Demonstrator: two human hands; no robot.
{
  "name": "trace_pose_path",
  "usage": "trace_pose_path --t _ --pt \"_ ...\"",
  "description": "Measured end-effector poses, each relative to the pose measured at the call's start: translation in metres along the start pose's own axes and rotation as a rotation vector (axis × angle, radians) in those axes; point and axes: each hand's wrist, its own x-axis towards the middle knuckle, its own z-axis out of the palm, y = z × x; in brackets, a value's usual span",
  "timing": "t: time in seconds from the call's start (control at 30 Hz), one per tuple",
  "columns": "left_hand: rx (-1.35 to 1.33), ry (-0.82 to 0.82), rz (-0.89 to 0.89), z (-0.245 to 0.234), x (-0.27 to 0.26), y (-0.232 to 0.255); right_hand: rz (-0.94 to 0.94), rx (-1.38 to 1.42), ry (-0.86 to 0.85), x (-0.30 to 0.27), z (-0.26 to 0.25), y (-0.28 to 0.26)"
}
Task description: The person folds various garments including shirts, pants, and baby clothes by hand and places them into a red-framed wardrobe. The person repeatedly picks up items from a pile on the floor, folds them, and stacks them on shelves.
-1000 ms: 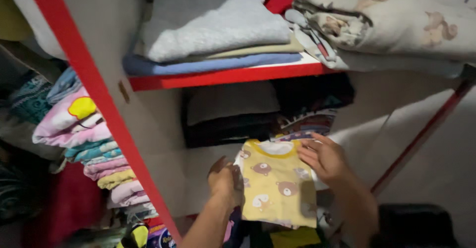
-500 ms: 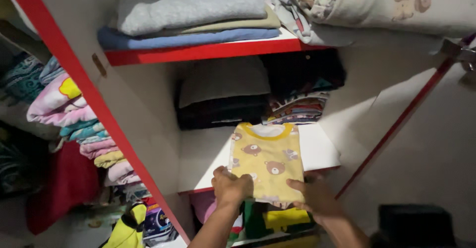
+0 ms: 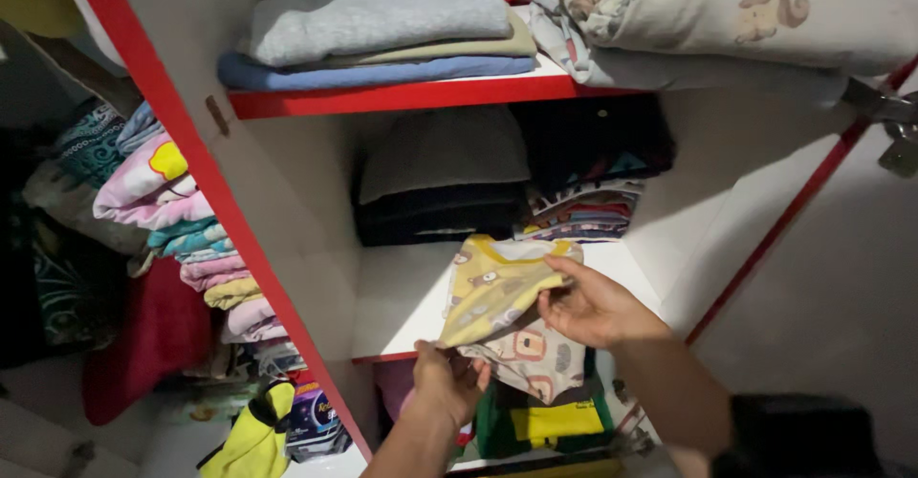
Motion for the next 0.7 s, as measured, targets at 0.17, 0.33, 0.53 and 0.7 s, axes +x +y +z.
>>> trace_pose_path --t 0.17,0.33,0.53,0.7 --pt "0.072 -0.103 -0.020 -0.018 0.031 -0.041 0.066 -0.235 0.120 0.025 0.017 -0.002" --pt "0.381 -0.266 0.208 0.000 0.019 -0.069 0.050 -0.347 -0.031 0.055 0.023 -0.001" --pt "0.196 0.059 0.144 0.064 -0.058 -0.043 -0.106 -0.349 -0.286 0.029 0.017 -0.014" --pt "0.209 -0.117 0.244 0.067 -0.072 0.001 -0.146 -0.306 -0.204 -0.016 0.000 -0.048"
